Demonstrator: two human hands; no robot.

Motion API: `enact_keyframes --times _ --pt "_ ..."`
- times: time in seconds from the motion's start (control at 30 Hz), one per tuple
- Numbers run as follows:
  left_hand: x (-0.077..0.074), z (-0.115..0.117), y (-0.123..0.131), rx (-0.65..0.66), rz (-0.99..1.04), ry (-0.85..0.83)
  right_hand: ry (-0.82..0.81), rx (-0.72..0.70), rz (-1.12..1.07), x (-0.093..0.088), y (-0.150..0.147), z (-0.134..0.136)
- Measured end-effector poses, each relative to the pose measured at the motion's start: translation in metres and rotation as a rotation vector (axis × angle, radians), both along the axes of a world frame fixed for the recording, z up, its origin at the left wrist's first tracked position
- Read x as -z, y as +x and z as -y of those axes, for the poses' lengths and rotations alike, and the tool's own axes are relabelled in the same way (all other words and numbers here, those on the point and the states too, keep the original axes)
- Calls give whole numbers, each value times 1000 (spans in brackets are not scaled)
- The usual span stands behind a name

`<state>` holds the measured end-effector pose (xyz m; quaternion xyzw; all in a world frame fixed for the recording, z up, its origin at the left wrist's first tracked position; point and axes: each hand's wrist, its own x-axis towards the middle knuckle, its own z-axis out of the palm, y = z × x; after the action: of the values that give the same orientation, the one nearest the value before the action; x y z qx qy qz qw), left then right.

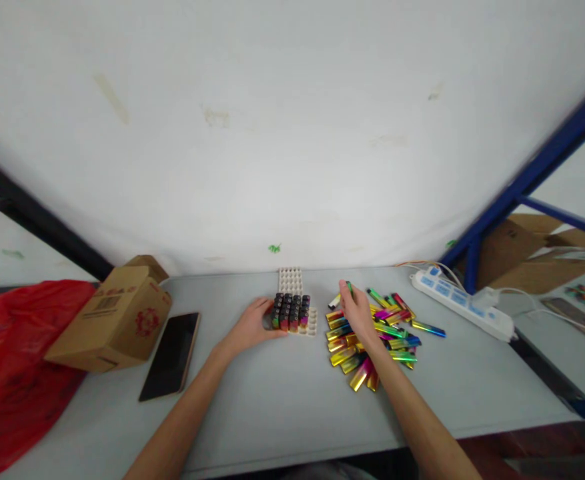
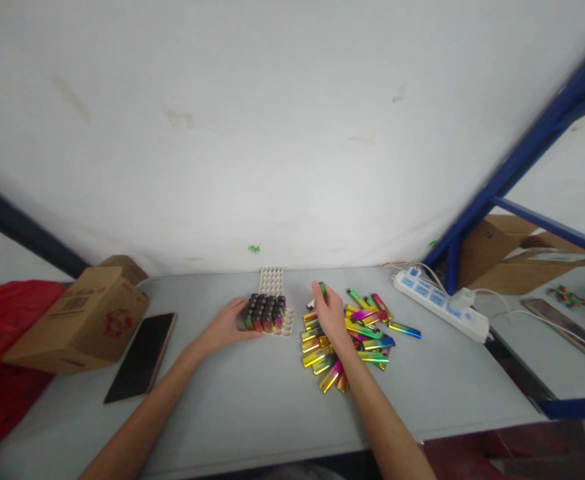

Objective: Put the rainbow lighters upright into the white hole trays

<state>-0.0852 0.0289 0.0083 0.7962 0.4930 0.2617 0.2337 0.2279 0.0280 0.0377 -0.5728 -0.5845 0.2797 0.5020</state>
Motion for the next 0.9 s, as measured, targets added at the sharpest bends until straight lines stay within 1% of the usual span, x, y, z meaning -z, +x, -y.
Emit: enact_keyframes --times 0.13,0.33,0.63,0.9 --pt "-5 1 2 -6 -15 -9 -28 17 65 -5 -13 10" --pt "-9 3 5 -8 13 -17 -21 -92 97 -6 -25 16" --pt "-5 0 2 -3 25 -11 -2 -106 135 -14 -29 21" --pt "-4 0 2 -15 10 -6 10 -129 274 -12 -25 21"
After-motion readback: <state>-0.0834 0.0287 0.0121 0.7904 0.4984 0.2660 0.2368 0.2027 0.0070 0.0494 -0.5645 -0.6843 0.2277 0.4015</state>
